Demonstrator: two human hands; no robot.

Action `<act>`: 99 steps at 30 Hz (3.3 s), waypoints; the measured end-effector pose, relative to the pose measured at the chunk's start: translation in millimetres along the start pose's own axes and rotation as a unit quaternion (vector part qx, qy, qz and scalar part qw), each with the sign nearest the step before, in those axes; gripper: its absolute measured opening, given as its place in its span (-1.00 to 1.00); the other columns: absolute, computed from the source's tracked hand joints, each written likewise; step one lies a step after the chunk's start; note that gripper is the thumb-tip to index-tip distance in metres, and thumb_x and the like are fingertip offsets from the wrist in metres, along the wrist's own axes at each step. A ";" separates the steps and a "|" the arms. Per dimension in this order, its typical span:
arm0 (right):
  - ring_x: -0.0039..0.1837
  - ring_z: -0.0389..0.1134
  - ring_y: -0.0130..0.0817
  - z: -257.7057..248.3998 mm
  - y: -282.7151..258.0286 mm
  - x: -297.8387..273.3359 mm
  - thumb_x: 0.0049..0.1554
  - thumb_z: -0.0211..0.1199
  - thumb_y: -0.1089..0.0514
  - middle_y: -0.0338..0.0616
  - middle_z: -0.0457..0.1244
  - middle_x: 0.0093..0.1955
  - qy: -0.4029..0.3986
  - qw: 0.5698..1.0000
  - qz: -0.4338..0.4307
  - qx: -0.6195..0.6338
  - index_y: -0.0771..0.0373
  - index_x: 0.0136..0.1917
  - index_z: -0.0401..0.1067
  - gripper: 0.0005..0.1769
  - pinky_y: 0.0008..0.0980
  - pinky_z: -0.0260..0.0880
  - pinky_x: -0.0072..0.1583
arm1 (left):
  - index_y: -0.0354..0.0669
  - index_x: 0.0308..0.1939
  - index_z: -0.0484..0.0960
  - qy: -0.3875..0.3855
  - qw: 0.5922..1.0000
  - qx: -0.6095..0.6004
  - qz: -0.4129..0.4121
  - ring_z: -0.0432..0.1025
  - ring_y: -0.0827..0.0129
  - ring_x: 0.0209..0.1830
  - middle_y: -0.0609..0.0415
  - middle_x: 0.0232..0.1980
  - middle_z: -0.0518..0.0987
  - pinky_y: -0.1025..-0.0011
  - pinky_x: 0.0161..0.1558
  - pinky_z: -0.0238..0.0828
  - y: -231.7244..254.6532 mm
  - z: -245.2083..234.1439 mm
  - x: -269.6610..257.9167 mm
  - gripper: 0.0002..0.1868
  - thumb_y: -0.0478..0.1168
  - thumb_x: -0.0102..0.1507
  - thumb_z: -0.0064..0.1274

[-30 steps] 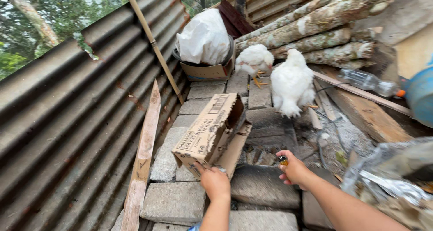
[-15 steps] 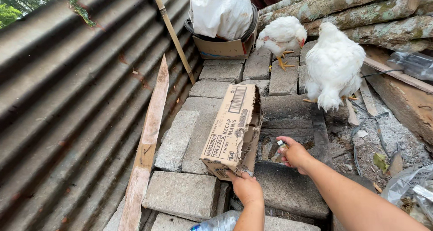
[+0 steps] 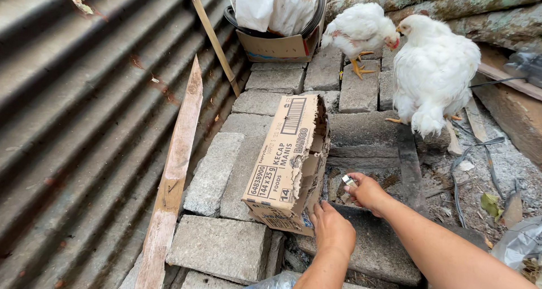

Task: The person sorts through a plastic bag of trash, placing paper scraps, plastic wrappers, and cardboard into a small brick-lined pit while using a lighter.

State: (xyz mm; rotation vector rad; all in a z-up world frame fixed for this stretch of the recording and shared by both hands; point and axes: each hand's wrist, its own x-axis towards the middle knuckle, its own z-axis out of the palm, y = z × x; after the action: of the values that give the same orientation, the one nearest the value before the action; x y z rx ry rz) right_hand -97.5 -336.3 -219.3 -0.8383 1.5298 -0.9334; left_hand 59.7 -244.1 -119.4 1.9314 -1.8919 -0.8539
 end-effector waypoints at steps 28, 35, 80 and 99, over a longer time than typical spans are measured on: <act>-0.26 0.10 -0.38 29.4 11.7 72.7 0.27 -0.08 -0.33 -0.28 0.15 -0.31 0.018 0.974 0.196 0.115 0.10 -0.22 0.32 -0.48 -0.29 0.10 -0.19 | -0.33 0.47 0.16 -0.086 0.994 0.052 -0.042 0.31 -0.02 0.39 -0.25 0.40 0.36 0.13 0.34 0.28 -31.2 70.7 70.9 -0.33 0.08 0.44 -0.17; -0.30 0.13 -0.32 35.8 21.9 79.1 0.26 -0.08 -0.32 -0.19 0.13 -0.34 0.004 0.980 0.174 0.094 0.16 -0.26 0.29 -0.45 -0.25 0.06 -0.27 | -0.20 0.49 0.18 -0.127 0.987 0.028 -0.093 0.26 -0.01 0.45 -0.16 0.45 0.32 0.08 0.38 0.24 -25.4 61.4 65.3 -0.35 0.11 0.44 -0.24; -0.33 0.19 -0.30 50.0 42.3 100.0 0.20 0.12 0.11 -0.08 0.30 -0.31 -0.048 0.993 0.109 -0.027 0.41 -0.17 0.51 -0.69 -0.23 0.15 -0.26 | -0.40 0.52 0.00 -0.101 0.992 0.079 -0.014 0.11 -0.01 0.54 -0.32 0.53 0.15 0.22 0.48 0.07 -39.8 74.8 78.4 -0.28 0.05 0.45 -0.26; -0.22 0.38 -0.22 55.8 28.6 88.7 0.17 0.16 0.24 0.04 0.40 -0.18 -0.037 0.989 0.040 -0.138 0.47 -0.07 0.56 -0.76 -0.18 0.38 -0.16 | -0.41 0.53 -0.05 -0.092 0.991 0.099 0.000 -0.03 0.04 0.61 -0.28 0.60 0.02 0.24 0.54 -0.07 -37.5 72.1 77.9 -0.26 0.03 0.45 -0.24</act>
State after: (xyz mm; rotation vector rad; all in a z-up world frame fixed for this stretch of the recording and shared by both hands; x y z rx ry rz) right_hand -55.9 -409.4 -287.9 -0.9887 1.6381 -0.6330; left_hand 42.6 -303.7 -213.3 2.0268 -2.1560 -0.9026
